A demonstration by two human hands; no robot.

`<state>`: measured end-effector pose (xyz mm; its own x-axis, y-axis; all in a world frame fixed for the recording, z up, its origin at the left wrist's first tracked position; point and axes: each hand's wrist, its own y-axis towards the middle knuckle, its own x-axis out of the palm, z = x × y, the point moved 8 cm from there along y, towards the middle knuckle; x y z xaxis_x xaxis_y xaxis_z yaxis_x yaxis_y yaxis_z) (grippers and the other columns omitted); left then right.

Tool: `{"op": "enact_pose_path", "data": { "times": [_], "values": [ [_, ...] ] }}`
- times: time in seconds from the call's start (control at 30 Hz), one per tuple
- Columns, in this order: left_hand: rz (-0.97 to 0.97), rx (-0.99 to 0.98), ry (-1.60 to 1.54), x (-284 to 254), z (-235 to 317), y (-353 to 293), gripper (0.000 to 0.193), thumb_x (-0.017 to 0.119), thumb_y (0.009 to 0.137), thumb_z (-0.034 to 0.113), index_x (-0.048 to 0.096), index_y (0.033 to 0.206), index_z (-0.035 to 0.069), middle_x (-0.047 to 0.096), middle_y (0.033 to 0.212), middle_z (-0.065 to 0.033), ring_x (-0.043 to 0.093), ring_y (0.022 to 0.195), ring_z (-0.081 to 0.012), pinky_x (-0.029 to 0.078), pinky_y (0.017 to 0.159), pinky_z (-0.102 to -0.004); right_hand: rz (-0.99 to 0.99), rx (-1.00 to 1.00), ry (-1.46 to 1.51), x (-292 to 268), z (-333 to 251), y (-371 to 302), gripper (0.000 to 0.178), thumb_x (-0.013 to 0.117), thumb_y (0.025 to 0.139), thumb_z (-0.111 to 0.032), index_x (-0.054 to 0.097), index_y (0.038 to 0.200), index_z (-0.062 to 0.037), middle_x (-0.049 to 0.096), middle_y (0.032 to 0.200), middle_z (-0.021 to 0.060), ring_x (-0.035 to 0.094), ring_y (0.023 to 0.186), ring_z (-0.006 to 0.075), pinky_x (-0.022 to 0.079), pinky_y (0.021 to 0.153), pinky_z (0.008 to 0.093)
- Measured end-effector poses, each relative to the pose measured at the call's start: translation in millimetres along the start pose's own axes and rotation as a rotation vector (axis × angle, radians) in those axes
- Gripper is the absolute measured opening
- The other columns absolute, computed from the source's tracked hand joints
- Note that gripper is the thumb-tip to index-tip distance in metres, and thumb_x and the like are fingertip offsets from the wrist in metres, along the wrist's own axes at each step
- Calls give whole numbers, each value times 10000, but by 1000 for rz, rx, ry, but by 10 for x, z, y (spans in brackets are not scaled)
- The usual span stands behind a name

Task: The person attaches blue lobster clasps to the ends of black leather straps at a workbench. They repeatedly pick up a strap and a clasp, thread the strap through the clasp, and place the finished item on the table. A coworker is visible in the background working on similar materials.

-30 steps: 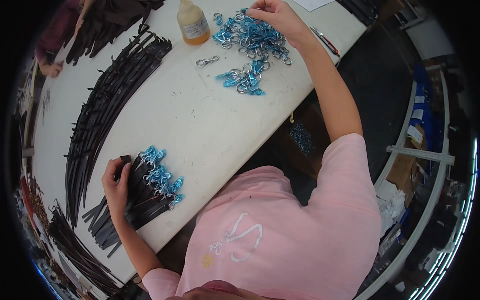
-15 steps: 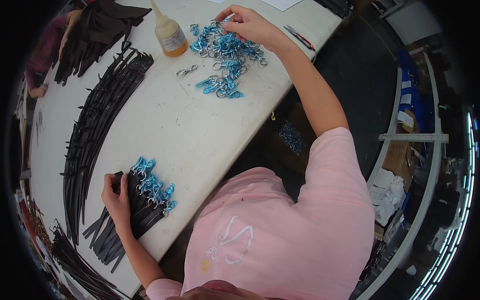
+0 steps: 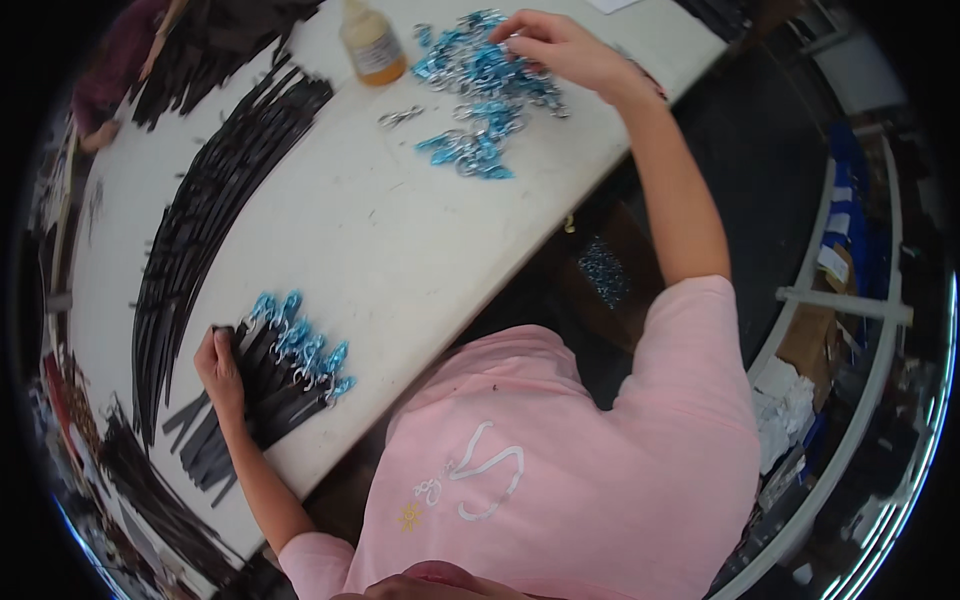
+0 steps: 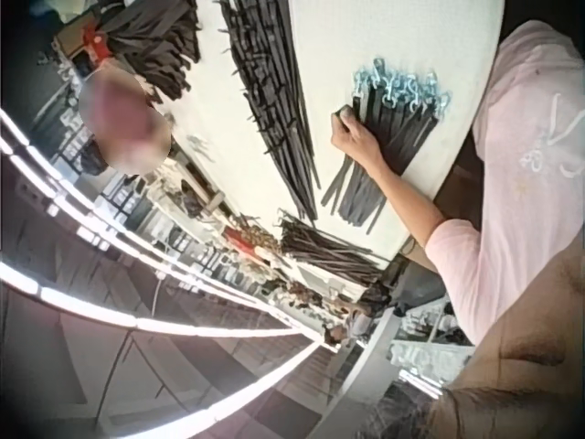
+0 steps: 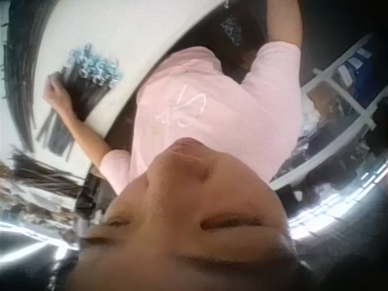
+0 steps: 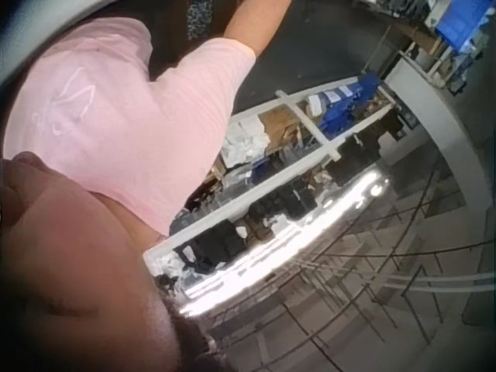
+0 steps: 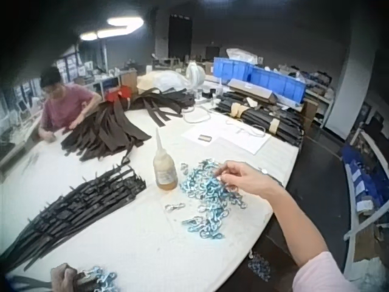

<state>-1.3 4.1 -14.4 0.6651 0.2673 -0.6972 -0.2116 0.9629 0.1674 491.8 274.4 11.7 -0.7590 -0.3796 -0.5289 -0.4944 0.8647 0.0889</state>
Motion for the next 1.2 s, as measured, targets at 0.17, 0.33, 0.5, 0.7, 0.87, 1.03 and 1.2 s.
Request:
{"op": "enact_pose_path", "data": {
  "times": [0.17,0.33,0.5,0.7,0.87,1.03,1.2],
  "values": [
    [26,-99,-57,-173,-173,33,432,544,1071,294,452,756,13,326,651,28,304,642,-71,270,543,-295,3,-69,-261,-47,-53,-236,319,572,1036,-293,651,1286,-111,657,1266,-2,587,1161,142,450,1020,328],
    [36,-132,-76,-281,-317,-4,458,550,1075,332,463,749,22,355,645,32,311,629,-68,265,539,-283,-3,-120,-334,29,-170,-390,274,601,1017,-273,684,1215,-103,683,1194,4,606,1096,134,471,965,332],
    [37,-24,103,-176,-99,-16,341,579,1042,235,532,831,-29,465,688,-49,418,678,-105,362,614,-281,61,-124,-496,331,-437,-585,303,662,965,-264,679,1195,-67,654,1115,96,625,1015,236,492,904,349],
    [118,-47,6,-170,-183,159,271,604,1033,212,636,906,-26,538,721,-8,448,681,-69,370,622,-242,163,-303,-665,762,-649,-815,406,719,902,-306,651,1234,-82,615,1102,100,603,1091,284,504,936,391],
    [134,-64,37,-268,-245,280,283,612,1035,253,668,923,-1,561,751,21,455,685,-52,387,637,-231,155,-296,-668,922,-553,-650,359,715,890,-258,663,1196,-79,656,1064,86,659,927,262,552,831,384],
    [147,-63,12,-191,-299,285,294,618,1035,274,672,926,6,552,749,27,450,669,-51,376,617,-234,63,116,-94,519,-194,-351,247,661,920,-183,685,1120,-40,679,894,43,643,680,127,565,620,288],
    [97,-21,39,-57,-186,246,308,595,1052,241,653,928,-35,536,731,7,428,643,-58,347,582,-233,165,183,89,113,-19,-219,233,656,955,-198,692,1091,-12,658,874,23,617,655,79,554,597,230]
  ]
}}
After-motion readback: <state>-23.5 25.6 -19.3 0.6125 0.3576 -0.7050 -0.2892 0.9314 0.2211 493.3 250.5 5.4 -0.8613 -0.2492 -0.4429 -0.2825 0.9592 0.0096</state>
